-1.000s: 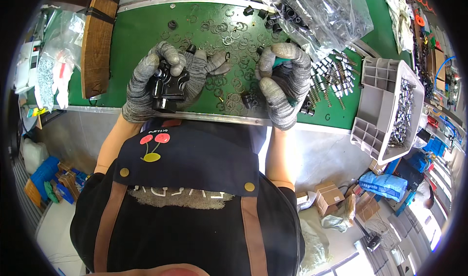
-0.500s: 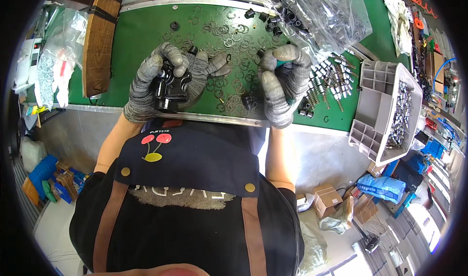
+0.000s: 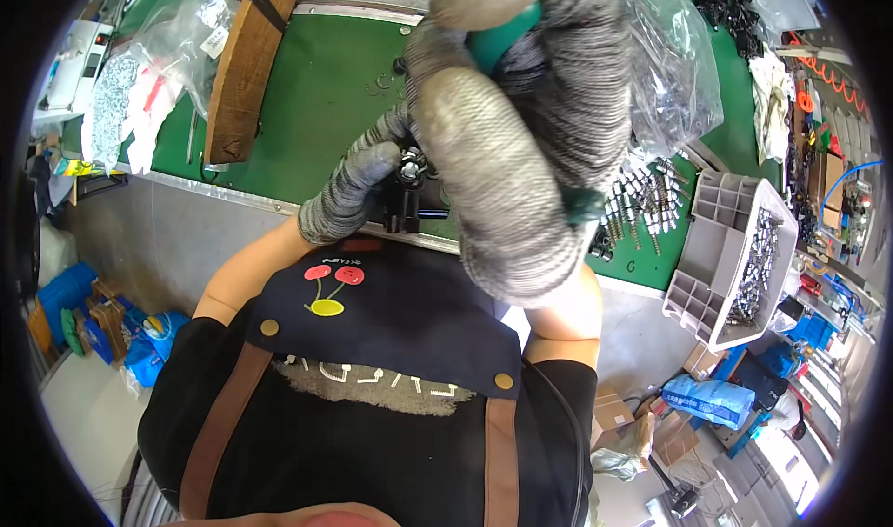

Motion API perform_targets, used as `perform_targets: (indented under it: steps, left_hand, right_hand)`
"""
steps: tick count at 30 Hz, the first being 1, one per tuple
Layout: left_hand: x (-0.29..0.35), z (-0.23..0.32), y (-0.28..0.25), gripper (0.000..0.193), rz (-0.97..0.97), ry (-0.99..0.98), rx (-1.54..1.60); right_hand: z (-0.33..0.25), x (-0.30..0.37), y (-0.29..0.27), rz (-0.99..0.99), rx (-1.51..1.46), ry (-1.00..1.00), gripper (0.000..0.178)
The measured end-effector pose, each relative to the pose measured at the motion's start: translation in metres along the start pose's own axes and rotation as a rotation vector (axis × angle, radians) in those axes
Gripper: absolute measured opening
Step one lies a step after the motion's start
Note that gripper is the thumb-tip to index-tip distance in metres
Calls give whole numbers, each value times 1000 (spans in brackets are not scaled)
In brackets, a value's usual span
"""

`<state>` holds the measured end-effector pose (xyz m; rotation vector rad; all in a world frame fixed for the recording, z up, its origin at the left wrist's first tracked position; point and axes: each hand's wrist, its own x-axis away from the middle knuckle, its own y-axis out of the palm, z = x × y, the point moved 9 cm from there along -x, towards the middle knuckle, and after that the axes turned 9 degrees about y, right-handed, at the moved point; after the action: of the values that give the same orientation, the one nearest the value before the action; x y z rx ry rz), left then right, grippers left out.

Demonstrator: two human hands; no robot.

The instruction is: Assembling and trimming small black plastic components at a manual workstation.

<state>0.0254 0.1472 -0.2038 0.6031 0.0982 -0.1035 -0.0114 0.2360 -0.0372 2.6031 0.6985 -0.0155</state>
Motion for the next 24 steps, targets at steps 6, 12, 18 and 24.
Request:
perform_targets:
  steps: [6, 12, 18, 24]
  left_hand:
    - [-1, 14, -4, 40, -34, 66, -197]
    - [-1, 8, -12, 36, -66, 61, -343]
    - [4, -13, -14, 32, -54, 17, -226]
    - [5, -5, -1, 29, -141, 56, -270]
  right_hand:
    - [10, -5, 11, 17, 71, 24, 45]
    - [24, -9, 12, 12, 91, -25, 49]
    - [29, 0, 9, 69, 83, -16, 55]
    - [20, 3, 20, -138, 105, -192, 47]
